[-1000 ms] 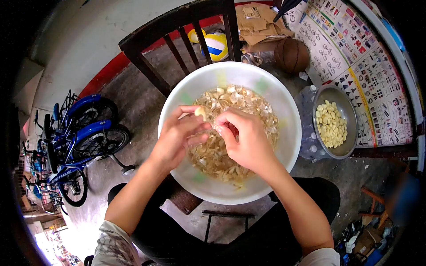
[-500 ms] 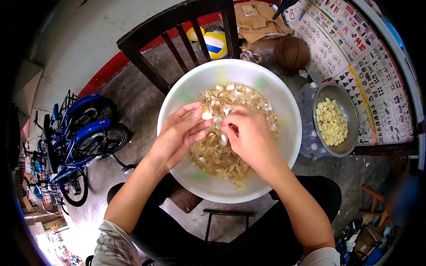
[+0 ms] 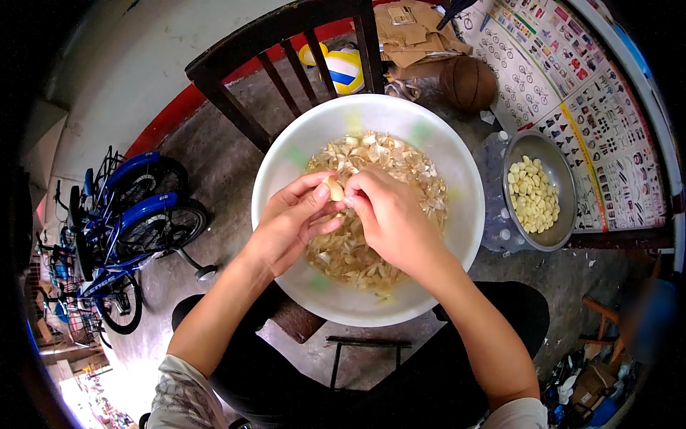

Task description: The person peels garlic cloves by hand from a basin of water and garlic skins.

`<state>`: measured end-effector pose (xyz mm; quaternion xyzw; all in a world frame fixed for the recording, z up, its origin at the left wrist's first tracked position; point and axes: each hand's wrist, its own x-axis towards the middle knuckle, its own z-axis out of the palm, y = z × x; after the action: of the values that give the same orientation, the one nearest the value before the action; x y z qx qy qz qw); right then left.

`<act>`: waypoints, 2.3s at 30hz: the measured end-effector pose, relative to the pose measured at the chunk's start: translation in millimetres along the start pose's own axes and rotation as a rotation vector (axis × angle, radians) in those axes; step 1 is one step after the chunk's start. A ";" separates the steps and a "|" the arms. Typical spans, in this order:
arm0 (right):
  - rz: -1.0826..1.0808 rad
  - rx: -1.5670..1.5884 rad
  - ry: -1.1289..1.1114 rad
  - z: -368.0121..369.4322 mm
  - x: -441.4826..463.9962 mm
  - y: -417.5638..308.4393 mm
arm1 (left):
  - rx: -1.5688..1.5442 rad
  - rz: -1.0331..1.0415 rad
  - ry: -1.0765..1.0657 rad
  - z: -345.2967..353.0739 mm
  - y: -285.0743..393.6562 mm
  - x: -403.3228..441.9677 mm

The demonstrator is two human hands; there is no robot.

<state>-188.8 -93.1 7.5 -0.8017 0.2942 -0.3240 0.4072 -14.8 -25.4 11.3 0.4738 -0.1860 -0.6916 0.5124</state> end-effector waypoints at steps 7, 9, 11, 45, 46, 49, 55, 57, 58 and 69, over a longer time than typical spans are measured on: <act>-0.006 0.014 -0.014 1.0 -1.4 -5.3 | 0.145 0.113 -0.017 2.7 0.1 -1.0; 0.013 0.020 -0.036 2.1 -2.5 -6.1 | 0.214 0.145 -0.015 2.6 0.5 -1.1; -0.060 -0.002 -0.021 3.4 -2.6 -3.1 | 0.285 0.178 -0.014 3.1 0.5 -1.1; 0.317 0.210 -0.156 -11.5 0.9 -3.9 | 0.335 0.102 0.063 -3.1 5.0 -1.7; 0.326 0.190 -0.170 -11.9 1.0 -4.3 | 0.330 0.130 0.049 -4.2 3.8 -1.2; 0.299 0.152 -0.132 -9.0 -0.4 -1.8 | 0.322 0.154 0.037 -1.7 4.6 -1.4; 0.129 0.065 -0.056 -7.5 0.0 -0.2 | 0.363 0.191 -0.001 -4.8 1.9 0.9; 0.072 0.059 -0.048 -7.8 -0.1 0.7 | 0.369 0.187 -0.015 -4.9 1.1 0.9; 0.064 0.040 -0.044 -8.1 0.3 0.1 | 0.375 0.184 -0.028 -4.9 0.9 0.9; 0.109 -0.001 -0.003 -9.1 1.9 1.9 | 0.104 0.060 -0.011 4.9 10.1 -3.9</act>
<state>-194.9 -99.6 10.7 -0.7850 0.3372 -0.3000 0.4243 -13.5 -27.2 23.0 0.4901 -0.2387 -0.6681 0.5064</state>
